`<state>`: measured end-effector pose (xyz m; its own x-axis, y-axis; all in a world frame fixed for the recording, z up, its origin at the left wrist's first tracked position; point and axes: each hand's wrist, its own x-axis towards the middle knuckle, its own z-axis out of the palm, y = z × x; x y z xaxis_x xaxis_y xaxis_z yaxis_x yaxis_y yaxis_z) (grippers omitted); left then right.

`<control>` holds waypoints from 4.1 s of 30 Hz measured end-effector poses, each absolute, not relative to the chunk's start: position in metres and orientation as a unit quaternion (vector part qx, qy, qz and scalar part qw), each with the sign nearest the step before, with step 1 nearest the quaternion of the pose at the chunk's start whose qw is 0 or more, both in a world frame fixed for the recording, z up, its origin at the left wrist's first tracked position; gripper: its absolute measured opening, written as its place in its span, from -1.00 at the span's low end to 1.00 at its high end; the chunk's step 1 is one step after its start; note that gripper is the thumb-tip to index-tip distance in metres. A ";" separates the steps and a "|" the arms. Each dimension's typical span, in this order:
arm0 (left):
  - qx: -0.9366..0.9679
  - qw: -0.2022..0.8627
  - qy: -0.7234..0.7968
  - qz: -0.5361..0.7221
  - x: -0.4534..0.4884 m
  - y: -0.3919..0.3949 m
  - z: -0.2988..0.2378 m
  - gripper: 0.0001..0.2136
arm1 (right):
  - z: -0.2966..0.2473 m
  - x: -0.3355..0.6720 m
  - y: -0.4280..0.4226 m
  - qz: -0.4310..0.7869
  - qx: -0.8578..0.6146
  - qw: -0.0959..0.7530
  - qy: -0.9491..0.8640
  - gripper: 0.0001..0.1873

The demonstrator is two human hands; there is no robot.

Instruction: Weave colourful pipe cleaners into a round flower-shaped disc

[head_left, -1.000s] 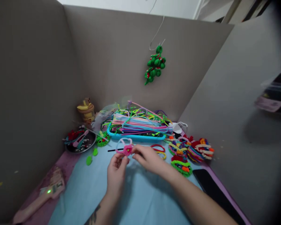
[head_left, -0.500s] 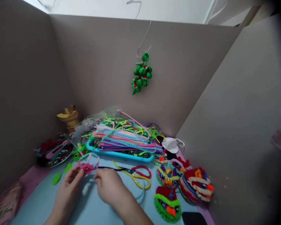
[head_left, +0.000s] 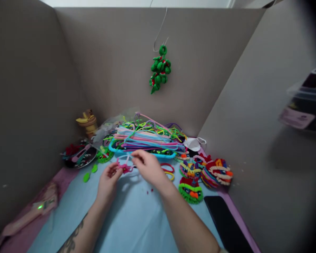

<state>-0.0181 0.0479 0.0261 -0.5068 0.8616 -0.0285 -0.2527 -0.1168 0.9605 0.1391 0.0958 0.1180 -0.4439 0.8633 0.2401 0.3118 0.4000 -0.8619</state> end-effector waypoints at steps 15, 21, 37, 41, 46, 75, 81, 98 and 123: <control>0.364 0.569 0.478 0.561 -0.014 0.039 0.027 -0.54 | 0.015 0.151 0.050 0.233 -0.446 0.413 -0.759 -0.84; 0.385 0.442 0.558 0.587 -0.016 0.041 0.026 -0.63 | -0.001 0.145 0.044 0.289 -0.447 0.449 -0.717 -0.85; 0.493 0.334 0.574 0.562 0.000 0.026 0.023 -0.62 | -0.005 0.145 0.046 0.299 -0.438 0.464 -0.710 -0.78; 0.526 0.383 0.543 0.531 -0.003 0.029 0.017 -0.66 | -0.005 0.146 0.048 0.303 -0.432 0.448 -0.722 -0.81; 0.476 0.436 0.531 0.549 -0.006 0.030 0.008 -0.63 | -0.002 0.147 0.049 0.285 -0.434 0.479 -0.708 -0.84; 0.631 0.235 0.604 0.426 -0.004 0.018 0.010 -0.54 | -0.004 0.144 0.044 0.343 -0.469 0.421 -0.697 -0.90; 0.502 0.419 0.558 0.511 -0.003 0.024 0.006 -0.44 | -0.001 0.145 0.043 0.293 -0.448 0.439 -0.722 -0.88; 0.466 0.605 0.458 0.454 -0.030 0.021 0.035 -0.53 | 0.008 0.160 0.043 0.065 -0.310 0.404 -0.858 -0.80; 0.402 0.657 0.414 0.486 -0.019 0.016 0.033 -0.60 | 0.007 0.153 0.033 0.101 -0.335 0.484 -0.802 -0.83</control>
<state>-0.0193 0.0158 0.0333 0.1855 0.9708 -0.1522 -0.3057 0.2042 0.9300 0.1535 0.0329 0.0070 -0.3077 0.6356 0.7080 0.4397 0.7549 -0.4866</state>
